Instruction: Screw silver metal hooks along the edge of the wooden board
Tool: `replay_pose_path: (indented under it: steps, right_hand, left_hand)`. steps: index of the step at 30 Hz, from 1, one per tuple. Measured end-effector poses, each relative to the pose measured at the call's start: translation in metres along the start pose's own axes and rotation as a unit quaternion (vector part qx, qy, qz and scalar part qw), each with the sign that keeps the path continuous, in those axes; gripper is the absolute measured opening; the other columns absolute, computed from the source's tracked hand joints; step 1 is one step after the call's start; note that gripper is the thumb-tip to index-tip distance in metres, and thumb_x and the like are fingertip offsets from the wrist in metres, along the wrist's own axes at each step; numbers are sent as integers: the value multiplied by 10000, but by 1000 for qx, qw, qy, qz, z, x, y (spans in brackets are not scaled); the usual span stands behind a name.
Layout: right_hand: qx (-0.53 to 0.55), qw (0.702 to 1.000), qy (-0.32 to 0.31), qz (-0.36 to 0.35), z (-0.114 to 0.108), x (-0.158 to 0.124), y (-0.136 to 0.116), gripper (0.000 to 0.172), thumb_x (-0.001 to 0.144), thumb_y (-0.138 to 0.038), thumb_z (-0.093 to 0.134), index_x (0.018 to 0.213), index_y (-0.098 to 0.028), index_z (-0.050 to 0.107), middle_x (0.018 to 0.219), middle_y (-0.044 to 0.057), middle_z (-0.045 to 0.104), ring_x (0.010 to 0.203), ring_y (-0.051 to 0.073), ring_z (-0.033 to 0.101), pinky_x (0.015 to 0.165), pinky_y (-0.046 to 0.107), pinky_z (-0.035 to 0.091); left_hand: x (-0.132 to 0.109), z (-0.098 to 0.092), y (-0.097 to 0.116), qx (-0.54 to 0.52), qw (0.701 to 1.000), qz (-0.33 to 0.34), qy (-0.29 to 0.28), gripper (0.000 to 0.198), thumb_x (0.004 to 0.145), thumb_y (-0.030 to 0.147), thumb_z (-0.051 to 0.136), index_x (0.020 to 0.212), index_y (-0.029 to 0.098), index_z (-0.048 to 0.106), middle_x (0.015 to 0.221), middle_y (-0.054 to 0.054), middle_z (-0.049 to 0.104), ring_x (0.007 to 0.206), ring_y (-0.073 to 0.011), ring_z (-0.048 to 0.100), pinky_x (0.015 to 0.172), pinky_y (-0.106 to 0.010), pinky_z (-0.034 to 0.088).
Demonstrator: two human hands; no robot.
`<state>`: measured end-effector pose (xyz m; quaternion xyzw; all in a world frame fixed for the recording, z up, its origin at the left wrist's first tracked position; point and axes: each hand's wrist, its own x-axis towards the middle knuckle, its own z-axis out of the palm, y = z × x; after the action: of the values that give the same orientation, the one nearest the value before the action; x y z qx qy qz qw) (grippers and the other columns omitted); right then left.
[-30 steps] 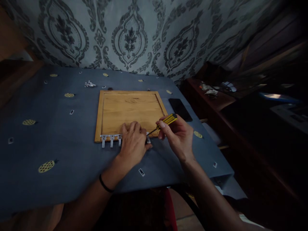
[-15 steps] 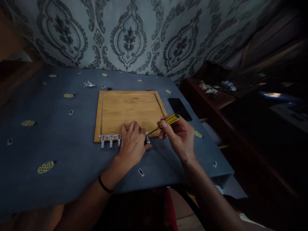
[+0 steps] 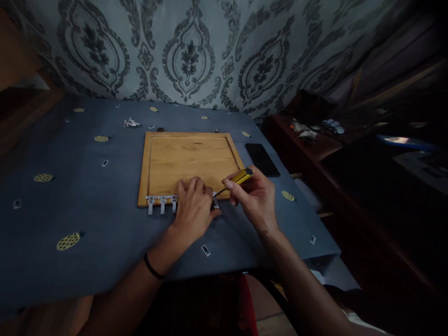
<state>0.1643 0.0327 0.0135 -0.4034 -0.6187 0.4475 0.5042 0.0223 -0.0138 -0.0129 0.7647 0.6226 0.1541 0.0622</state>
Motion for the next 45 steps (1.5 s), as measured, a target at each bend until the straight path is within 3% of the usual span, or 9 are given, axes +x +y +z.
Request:
replay_pose_path:
  steps: [5,8,11,14,16,23,45]
  right_hand:
    - [-9,998,-69,8,-6,-1,-3,396,820,-537,795,998,-198,693,731,-21,661,500,89,598,458,222,532]
    - [-21,996,-91,4,-7,-1,-4,340,816,-500,811,903,-183,725,678,-24,643,490,89,596,465,219,521]
    - [-31,999,-11,-29,-2,-2,-4,355,704,-444,910,737,-189,664,659,-46,618,435,62,527,391,194,446]
    - [-16,990,102,-96,2,-3,-6,335,747,-452,881,752,-202,657,675,-51,626,408,49,503,362,190,416]
    - [-12,983,133,-127,1,-3,-7,318,794,-471,842,774,-206,667,689,-45,637,396,48,505,359,197,417]
    - [-31,992,85,-91,-4,-8,-1,306,818,-452,828,786,-209,644,630,-58,602,410,64,517,385,212,429]
    - [-25,996,68,-53,-3,-6,11,366,768,-520,848,804,-208,658,614,-58,602,420,75,533,406,208,472]
  left_hand:
    - [0,0,0,-8,1000,0,5,413,838,427,827,1097,137,689,1185,-149,659,1226,-346,535,1074,-585,368]
    - [0,1,-1,-11,1000,2,8,405,834,422,830,1088,140,687,1180,-146,653,1224,-349,537,1066,-587,373]
    - [0,1,-1,-6,1000,1,7,418,832,423,832,1100,139,682,1188,-148,648,1222,-349,535,1055,-579,381]
    - [0,1,-1,-6,1000,2,-1,432,824,439,835,1089,133,685,1187,-154,650,1222,-348,536,1049,-566,386]
    - [0,0,-1,-6,1000,2,-5,439,825,455,831,1084,131,686,1192,-158,651,1227,-349,534,1051,-563,384]
    - [0,2,-1,-6,1000,4,8,425,827,445,834,1075,131,690,1177,-151,657,1217,-343,541,1056,-565,381]
    - [1,4,0,10,1000,2,11,478,805,474,848,1101,136,685,1171,-143,656,1209,-333,537,1036,-537,383]
